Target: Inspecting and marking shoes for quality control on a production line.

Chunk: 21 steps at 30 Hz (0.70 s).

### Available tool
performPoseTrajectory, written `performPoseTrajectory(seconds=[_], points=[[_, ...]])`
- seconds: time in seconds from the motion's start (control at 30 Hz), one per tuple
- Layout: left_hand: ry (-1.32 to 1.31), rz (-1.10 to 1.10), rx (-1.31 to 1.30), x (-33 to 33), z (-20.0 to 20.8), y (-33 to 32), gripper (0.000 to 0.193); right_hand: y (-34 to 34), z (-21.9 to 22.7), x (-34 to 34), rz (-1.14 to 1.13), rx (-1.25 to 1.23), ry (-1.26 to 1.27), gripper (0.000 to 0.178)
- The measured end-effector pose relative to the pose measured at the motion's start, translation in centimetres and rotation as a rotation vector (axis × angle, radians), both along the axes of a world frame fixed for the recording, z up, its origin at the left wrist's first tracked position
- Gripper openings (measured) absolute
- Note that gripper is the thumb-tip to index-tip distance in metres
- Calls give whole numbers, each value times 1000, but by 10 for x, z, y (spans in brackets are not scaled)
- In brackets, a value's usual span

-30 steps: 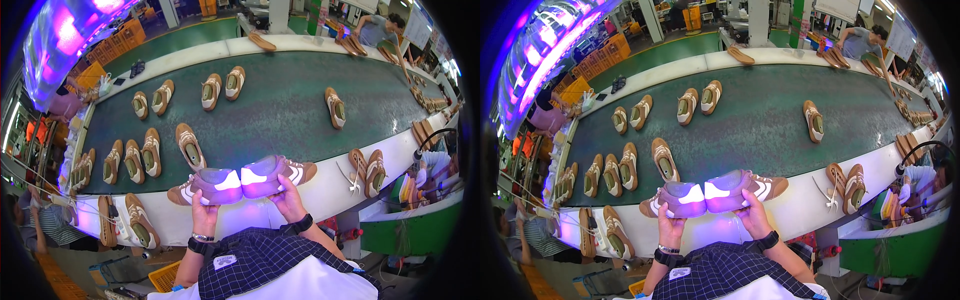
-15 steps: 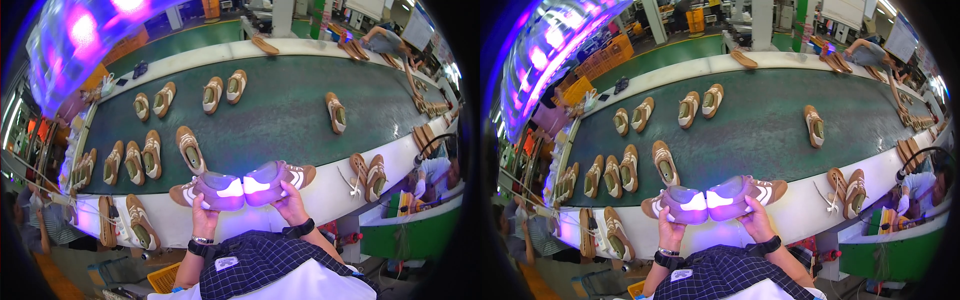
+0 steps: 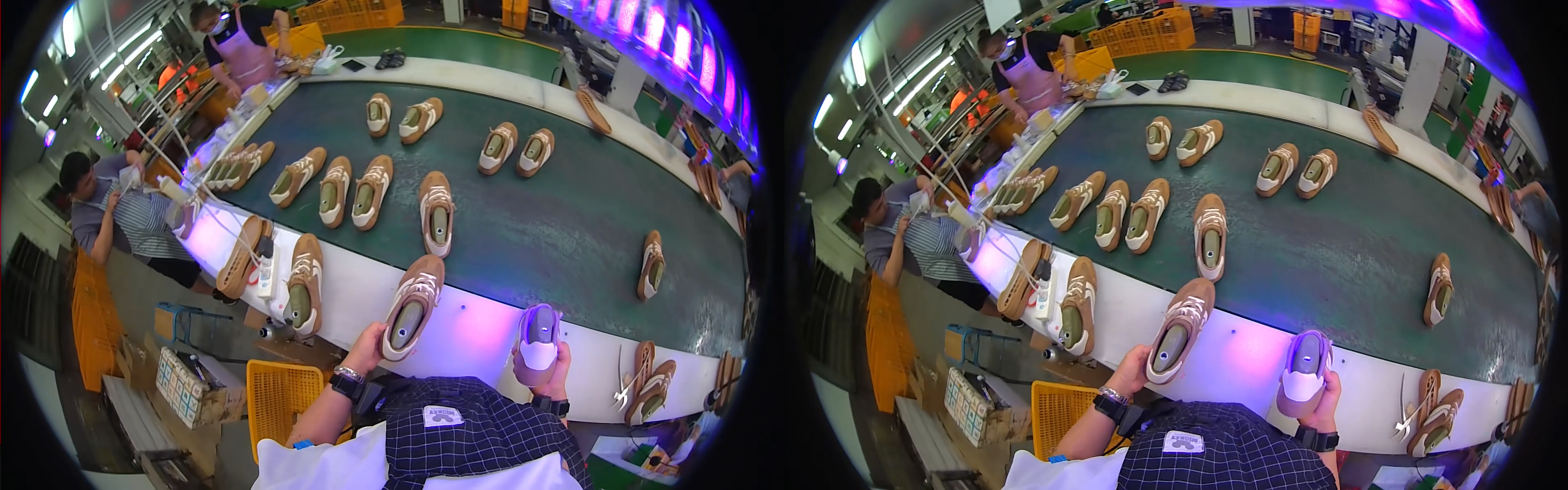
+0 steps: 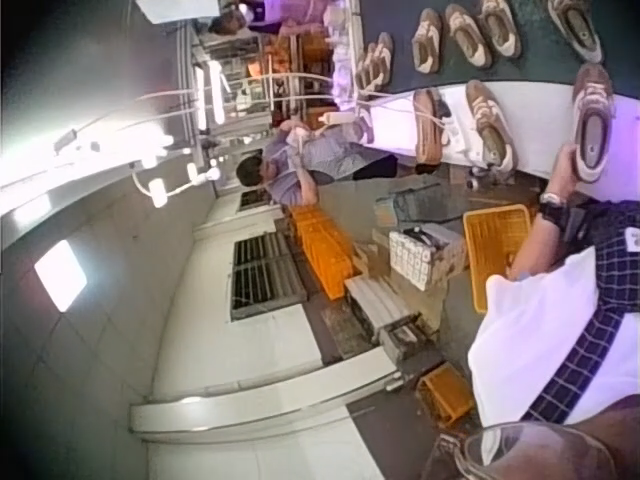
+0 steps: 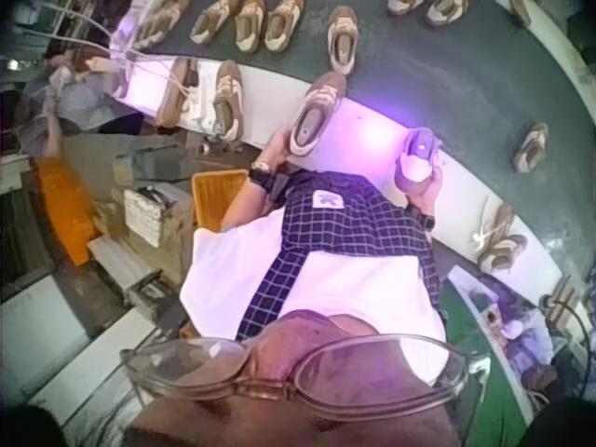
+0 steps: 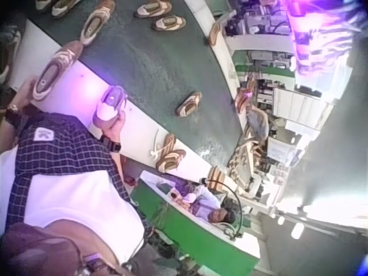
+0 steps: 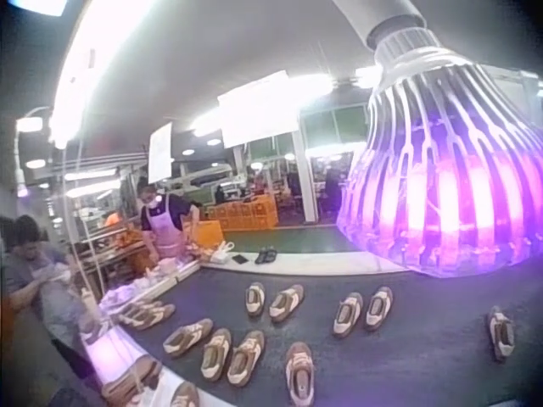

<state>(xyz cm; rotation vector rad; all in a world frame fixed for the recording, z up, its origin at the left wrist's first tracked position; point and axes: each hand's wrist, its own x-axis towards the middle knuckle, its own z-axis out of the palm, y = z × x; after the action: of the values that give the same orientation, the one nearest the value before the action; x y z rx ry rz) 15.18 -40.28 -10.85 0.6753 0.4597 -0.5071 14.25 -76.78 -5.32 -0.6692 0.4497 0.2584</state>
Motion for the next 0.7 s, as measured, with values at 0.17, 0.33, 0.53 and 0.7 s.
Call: performPoseTrajectory(seconds=[0.17, 0.33, 0.53, 0.7], points=[[-309, 155, 1442, -9, -4, 65, 26, 1, -7, -1, -40, -13, 34, 58], [-237, 530, 2077, 23, 23, 143, 56, 1, -9, -8, -42, -55, 22, 58], [-76, 207, 1333, 25, -32, 210, 78, -3, -18, -17, -13, -56, 8, 58], [-138, 298, 1105, 22, -3, 187, 66, -19, -43, -26, -23, 25, 26, 60]])
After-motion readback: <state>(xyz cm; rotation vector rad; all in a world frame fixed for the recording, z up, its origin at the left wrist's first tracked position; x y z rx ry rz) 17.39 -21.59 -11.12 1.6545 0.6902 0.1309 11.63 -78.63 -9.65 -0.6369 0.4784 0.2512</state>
